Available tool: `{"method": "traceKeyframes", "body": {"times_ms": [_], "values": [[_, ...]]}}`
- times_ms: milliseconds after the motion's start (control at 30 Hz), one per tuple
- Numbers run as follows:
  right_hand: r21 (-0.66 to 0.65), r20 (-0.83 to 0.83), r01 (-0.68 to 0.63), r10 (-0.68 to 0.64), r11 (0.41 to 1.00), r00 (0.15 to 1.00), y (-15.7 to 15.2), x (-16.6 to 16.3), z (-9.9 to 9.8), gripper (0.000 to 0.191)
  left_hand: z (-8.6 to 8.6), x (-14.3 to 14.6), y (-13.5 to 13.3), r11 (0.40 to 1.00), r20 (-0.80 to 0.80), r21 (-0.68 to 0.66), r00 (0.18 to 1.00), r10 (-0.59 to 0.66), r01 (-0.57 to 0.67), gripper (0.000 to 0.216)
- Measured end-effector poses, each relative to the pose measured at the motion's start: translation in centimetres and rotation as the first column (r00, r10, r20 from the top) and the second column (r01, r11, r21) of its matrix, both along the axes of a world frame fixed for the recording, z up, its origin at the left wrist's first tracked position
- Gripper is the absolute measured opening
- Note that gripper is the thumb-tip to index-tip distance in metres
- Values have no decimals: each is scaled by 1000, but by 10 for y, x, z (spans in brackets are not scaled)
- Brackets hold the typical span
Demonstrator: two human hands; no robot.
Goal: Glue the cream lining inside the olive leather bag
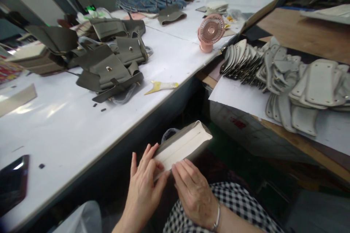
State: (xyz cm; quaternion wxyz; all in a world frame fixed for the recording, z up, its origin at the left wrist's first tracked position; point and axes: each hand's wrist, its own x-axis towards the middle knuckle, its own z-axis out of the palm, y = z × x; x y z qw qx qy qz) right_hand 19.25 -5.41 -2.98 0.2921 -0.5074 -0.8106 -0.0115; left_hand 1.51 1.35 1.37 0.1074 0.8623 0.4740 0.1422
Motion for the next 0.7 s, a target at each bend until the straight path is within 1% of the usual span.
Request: {"method": "traceKeyframes", "body": {"times_ms": [100,200,233,267,333,367,400,433,467,500,533,567,600,633,667,700], "values": [[11,-13,-32,32,999,999,3,-4,2,47,2,0,0,999,-12,-27,1000,24,-24,4],[-13,-67,-50,49,999,997,6,-4,11,48,4,-2,5,998,-32,-56,999,-17,15,1],[-35,-104,-67,63,997,993,6,-3,15,47,4,-3,8,998,-37,-50,998,-41,39,4],[-52,-153,-87,78,995,985,6,-1,20,47,3,-4,12,997,-41,-36,997,-71,70,11],[-57,-256,-101,83,993,963,6,8,28,46,1,-4,22,991,-54,3,989,-135,136,34],[-48,-298,-75,57,996,953,5,16,30,47,0,-3,27,986,-62,15,984,-167,168,48],[-43,-345,-13,-3,999,938,6,25,30,48,-1,1,34,980,-72,13,978,-197,199,61],[-52,-405,82,-96,995,909,7,37,27,47,0,7,41,975,-81,-7,972,-222,222,71],[-90,-485,200,-219,976,847,10,50,23,45,1,14,48,970,-85,-40,966,-244,241,78],[-173,-582,316,-355,933,732,15,64,16,42,4,23,56,963,-84,-85,961,-263,256,82],[-288,-666,400,-482,870,570,23,77,7,39,8,33,64,952,-78,-138,955,-287,274,85],[-408,-714,435,-577,803,396,32,89,-4,40,12,42,71,935,-64,-198,948,-313,295,88],[-518,-725,420,-643,745,246,43,98,-14,44,18,51,79,911,-39,-261,939,-341,320,93],[-587,-716,380,-677,715,170,55,103,-25,50,23,58,86,875,-2,-334,928,-372,350,98],[-632,-702,329,-698,702,143,67,104,-34,54,27,64,93,827,52,-413,917,-396,381,102],[-651,-693,283,-704,704,157,78,102,-42,58,30,70,100,770,119,-491,907,-403,407,104]]}}
